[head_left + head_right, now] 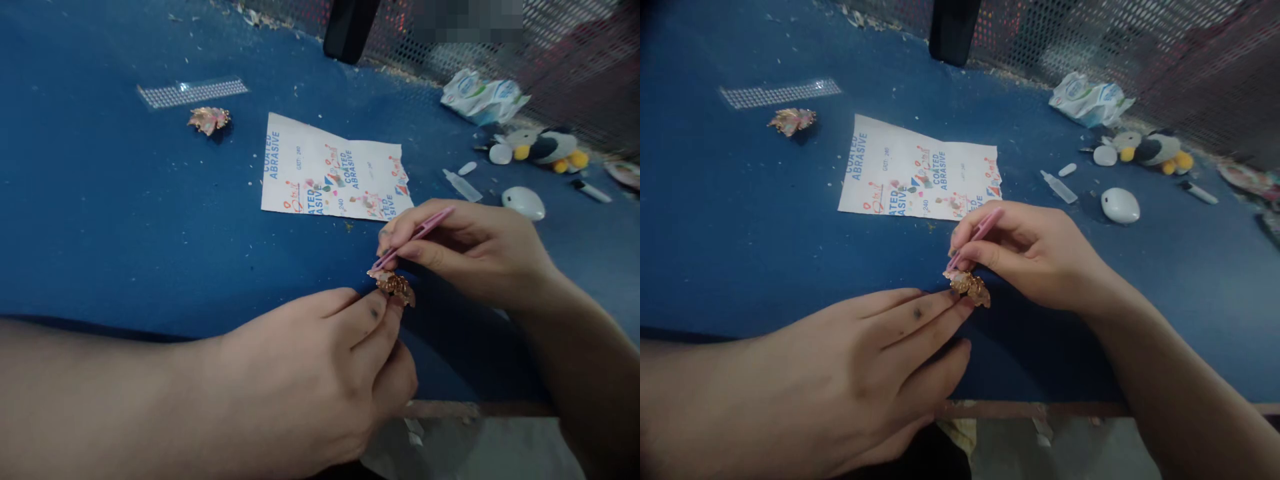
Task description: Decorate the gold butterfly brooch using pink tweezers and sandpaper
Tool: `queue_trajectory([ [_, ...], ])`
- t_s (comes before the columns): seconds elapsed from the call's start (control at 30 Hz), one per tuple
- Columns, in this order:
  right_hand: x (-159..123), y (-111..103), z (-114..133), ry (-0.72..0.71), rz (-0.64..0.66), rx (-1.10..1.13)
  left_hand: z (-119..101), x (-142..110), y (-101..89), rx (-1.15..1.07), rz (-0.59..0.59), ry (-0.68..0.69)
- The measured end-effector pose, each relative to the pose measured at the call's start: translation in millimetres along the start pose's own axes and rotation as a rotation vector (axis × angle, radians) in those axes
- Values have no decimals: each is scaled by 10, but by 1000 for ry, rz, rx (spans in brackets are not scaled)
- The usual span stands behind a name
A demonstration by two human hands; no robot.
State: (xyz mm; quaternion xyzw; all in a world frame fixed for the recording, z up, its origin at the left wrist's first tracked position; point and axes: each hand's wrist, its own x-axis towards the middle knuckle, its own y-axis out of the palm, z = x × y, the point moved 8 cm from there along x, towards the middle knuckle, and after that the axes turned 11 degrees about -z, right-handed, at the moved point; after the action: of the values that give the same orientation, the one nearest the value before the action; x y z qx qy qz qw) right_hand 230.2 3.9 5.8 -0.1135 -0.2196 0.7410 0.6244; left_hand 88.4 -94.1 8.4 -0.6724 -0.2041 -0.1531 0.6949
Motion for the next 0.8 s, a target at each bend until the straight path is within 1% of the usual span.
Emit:
queue_trajectory([
  [0.2,4,4,20,-55,23,-9,-15,6,-4,-11,9,-4],
  [0.5,0,3,72,-107,21,-91,-3,16,-9,-4,22,2],
  [0.67,-1,18,86,-122,40,-135,5,26,-3,1,24,-2],
  [0.8,9,-5,63,-101,27,-59,10,27,4,-4,21,-24],
])
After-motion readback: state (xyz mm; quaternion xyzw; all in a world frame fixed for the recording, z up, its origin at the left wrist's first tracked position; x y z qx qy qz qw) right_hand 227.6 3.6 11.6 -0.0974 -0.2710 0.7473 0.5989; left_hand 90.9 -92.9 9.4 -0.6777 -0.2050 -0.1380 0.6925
